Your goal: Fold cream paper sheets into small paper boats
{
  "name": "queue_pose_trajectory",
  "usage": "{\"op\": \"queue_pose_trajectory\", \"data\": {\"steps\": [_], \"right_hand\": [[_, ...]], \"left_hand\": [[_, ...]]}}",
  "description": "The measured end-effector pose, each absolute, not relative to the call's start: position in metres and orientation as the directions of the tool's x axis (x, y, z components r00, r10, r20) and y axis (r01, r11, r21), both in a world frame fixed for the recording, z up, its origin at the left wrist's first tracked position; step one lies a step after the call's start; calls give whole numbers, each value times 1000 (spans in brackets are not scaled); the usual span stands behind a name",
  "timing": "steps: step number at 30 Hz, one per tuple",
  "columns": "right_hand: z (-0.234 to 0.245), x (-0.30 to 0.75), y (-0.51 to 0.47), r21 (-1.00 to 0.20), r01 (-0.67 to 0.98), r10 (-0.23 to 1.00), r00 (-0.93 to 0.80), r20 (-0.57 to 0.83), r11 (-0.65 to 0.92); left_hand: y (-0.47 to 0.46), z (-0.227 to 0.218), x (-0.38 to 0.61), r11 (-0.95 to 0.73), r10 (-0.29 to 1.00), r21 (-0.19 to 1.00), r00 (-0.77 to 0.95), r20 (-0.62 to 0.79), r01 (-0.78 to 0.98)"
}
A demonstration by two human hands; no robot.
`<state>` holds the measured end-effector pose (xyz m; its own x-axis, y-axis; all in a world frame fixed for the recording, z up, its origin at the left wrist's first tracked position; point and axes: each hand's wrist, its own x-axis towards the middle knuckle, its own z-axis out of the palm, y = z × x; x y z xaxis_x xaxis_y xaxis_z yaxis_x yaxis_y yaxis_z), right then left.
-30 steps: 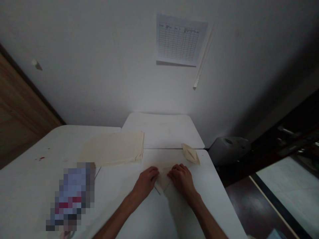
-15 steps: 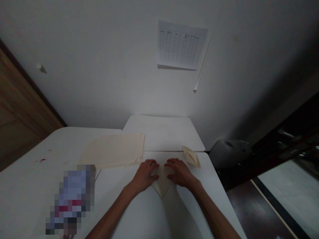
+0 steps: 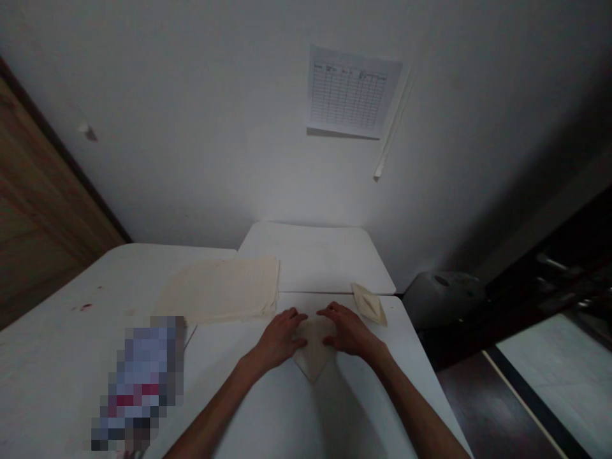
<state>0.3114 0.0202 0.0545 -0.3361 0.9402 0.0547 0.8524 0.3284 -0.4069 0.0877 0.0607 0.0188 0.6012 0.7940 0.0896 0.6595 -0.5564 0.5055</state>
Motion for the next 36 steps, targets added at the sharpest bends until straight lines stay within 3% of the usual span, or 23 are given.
{"op": "queue_pose_trajectory", "data": {"steps": [7, 22, 36], "right_hand": [[49, 313, 28, -471, 837, 945, -327, -20, 280], [36, 302, 23, -404, 890, 976, -218, 25, 209], [41, 301, 10, -314, 886, 940, -327, 98, 340]], "left_hand": [[68, 28, 90, -543, 787, 519, 616, 40, 660], [72, 34, 91, -550, 774, 479, 633, -16, 685], [64, 34, 94, -639, 732, 388, 681, 40, 664]]}}
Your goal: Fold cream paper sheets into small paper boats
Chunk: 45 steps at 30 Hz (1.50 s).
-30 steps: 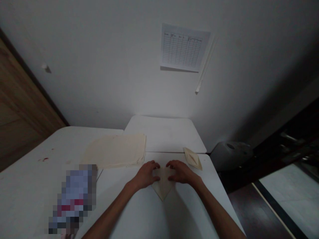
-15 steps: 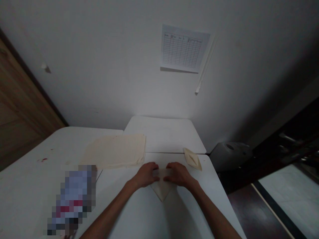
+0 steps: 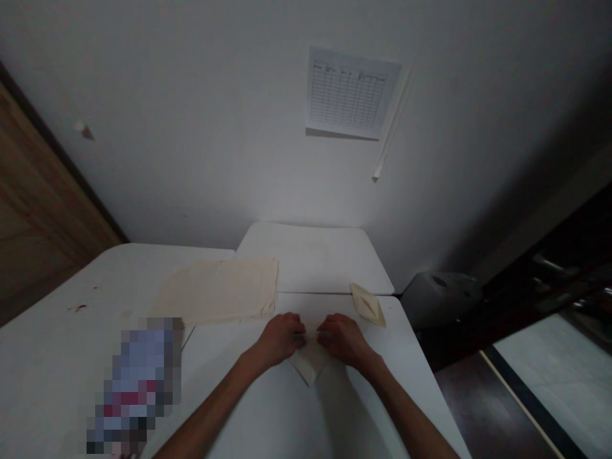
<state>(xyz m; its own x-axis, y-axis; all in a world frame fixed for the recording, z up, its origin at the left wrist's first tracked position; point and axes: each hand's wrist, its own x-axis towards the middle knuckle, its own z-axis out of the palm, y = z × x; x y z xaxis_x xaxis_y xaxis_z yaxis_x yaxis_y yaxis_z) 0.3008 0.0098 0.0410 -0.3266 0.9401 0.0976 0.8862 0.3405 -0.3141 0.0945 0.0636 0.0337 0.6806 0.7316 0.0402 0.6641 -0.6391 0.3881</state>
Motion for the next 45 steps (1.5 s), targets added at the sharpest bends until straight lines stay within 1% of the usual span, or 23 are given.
{"op": "queue_pose_trajectory", "data": {"steps": [5, 11, 14, 17, 19, 22, 26, 30, 33, 36, 40, 45], "right_hand": [[36, 297, 6, -255, 883, 919, -374, 124, 393], [23, 300, -2, -81, 865, 853, -468, 230, 496], [19, 302, -6, -28, 851, 829, -502, 244, 524], [16, 306, -10, 1, 837, 812, -531, 242, 548], [16, 308, -12, -3, 832, 809, -539, 233, 555], [19, 310, -17, -39, 839, 825, -522, 216, 542], [30, 307, -27, -109, 868, 865, -458, 207, 485], [37, 297, -33, -167, 890, 895, -384, 229, 424], [30, 287, -31, -142, 923, 912, -312, 264, 357], [22, 281, -28, -122, 940, 918, -273, 289, 318], [18, 277, -28, -140, 935, 918, -278, 281, 326], [20, 275, -30, -163, 931, 928, -283, 243, 327]], "left_hand": [[62, 26, 91, -690, 699, 365, 706, 111, 626], [55, 17, 84, -744, 658, 315, 728, 192, 589], [52, 13, 80, -781, 618, 283, 754, 220, 557], [49, 11, 75, -812, 579, 248, 781, 234, 528], [46, 12, 73, -833, 551, 212, 797, 247, 510], [39, 18, 70, -851, 524, 182, 813, 255, 492], [28, 27, 69, -837, 547, 185, 803, 238, 515], [19, 28, 72, -817, 576, 159, 783, 235, 554], [17, 23, 76, -822, 570, 139, 790, 227, 552], [16, 18, 78, -842, 540, 144, 817, 204, 520], [13, 14, 79, -851, 523, 166, 834, 176, 498], [12, 13, 80, -838, 540, 197, 824, 169, 509]]}}
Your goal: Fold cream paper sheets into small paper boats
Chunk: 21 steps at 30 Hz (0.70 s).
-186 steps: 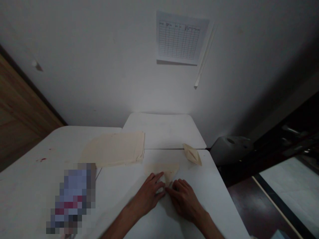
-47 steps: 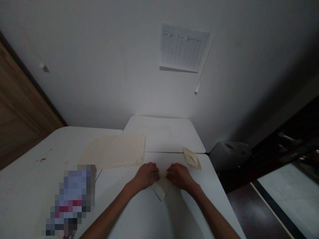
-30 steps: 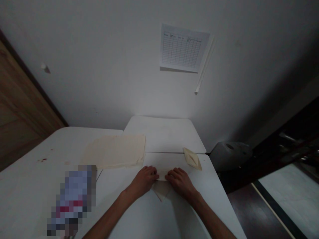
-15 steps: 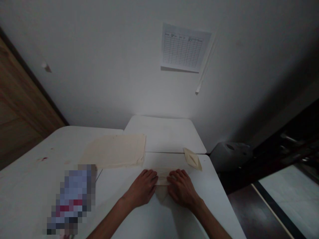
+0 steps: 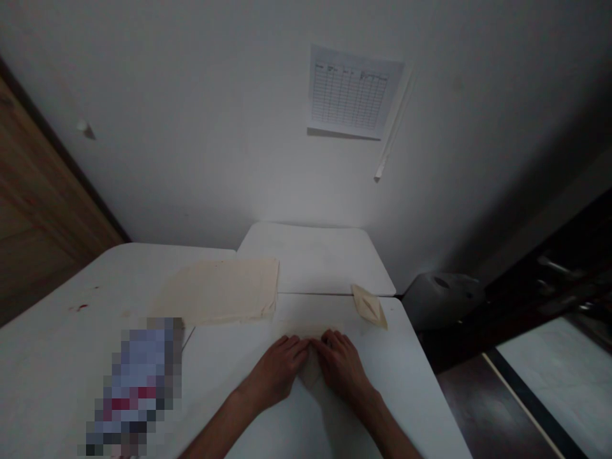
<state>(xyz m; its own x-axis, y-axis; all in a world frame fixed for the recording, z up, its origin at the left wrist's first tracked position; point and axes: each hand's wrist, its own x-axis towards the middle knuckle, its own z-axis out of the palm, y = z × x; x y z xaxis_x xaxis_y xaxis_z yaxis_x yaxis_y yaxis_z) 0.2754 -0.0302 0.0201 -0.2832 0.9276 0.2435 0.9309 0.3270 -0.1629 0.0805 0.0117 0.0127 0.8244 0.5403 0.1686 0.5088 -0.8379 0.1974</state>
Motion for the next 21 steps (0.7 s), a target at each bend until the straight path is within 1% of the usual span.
{"op": "queue_pose_trajectory", "data": {"steps": [6, 12, 16, 21], "right_hand": [[18, 274, -31, -141, 936, 931, -286, 227, 321], [13, 272, -34, -104, 946, 930, -275, 243, 307], [8, 272, -38, -79, 961, 939, -240, 248, 266], [5, 276, -44, -84, 972, 944, -191, 269, 220]], "left_hand": [[11, 12, 81, -835, 545, 208, 818, 184, 509], [10, 7, 81, -830, 556, 201, 800, 226, 520], [6, 6, 80, -817, 575, 203, 787, 223, 539], [-1, 10, 83, -799, 600, 215, 763, 241, 561]]}}
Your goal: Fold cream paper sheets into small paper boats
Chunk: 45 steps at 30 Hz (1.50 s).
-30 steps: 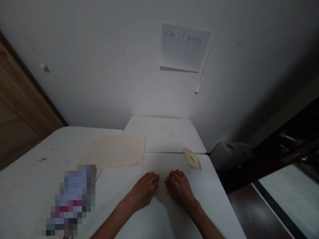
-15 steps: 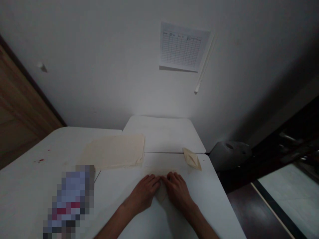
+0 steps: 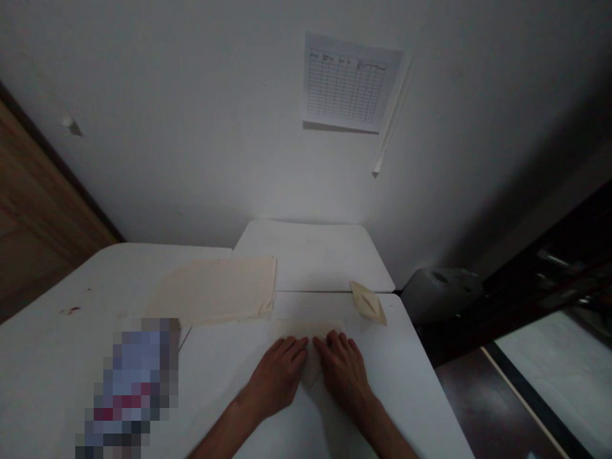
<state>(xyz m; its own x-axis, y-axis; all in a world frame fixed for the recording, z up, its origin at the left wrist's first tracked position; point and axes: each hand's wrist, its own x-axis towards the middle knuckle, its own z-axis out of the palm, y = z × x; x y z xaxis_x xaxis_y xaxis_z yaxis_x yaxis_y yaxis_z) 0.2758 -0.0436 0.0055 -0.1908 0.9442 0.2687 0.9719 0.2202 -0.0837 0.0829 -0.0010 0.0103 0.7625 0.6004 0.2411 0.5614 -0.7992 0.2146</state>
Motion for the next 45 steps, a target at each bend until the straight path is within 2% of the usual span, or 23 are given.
{"op": "queue_pose_trajectory", "data": {"steps": [6, 14, 29, 35, 45], "right_hand": [[8, 286, -50, -115, 979, 952, -130, 276, 167], [10, 302, -61, -114, 989, 945, -48, 323, 89], [9, 302, -60, -148, 989, 924, 70, 375, -14], [9, 287, -58, -182, 974, 942, -66, 330, 133], [2, 308, -67, -167, 986, 940, 46, 338, 12]], "left_hand": [[-1, 11, 90, -786, 618, 197, 730, 291, 586], [0, 14, 99, -760, 650, 186, 719, 248, 623], [-2, 9, 98, -741, 671, 194, 698, 251, 643], [-3, 10, 98, -739, 673, 197, 693, 258, 644], [-8, 0, 94, -698, 699, 116, 637, 326, 707]]}}
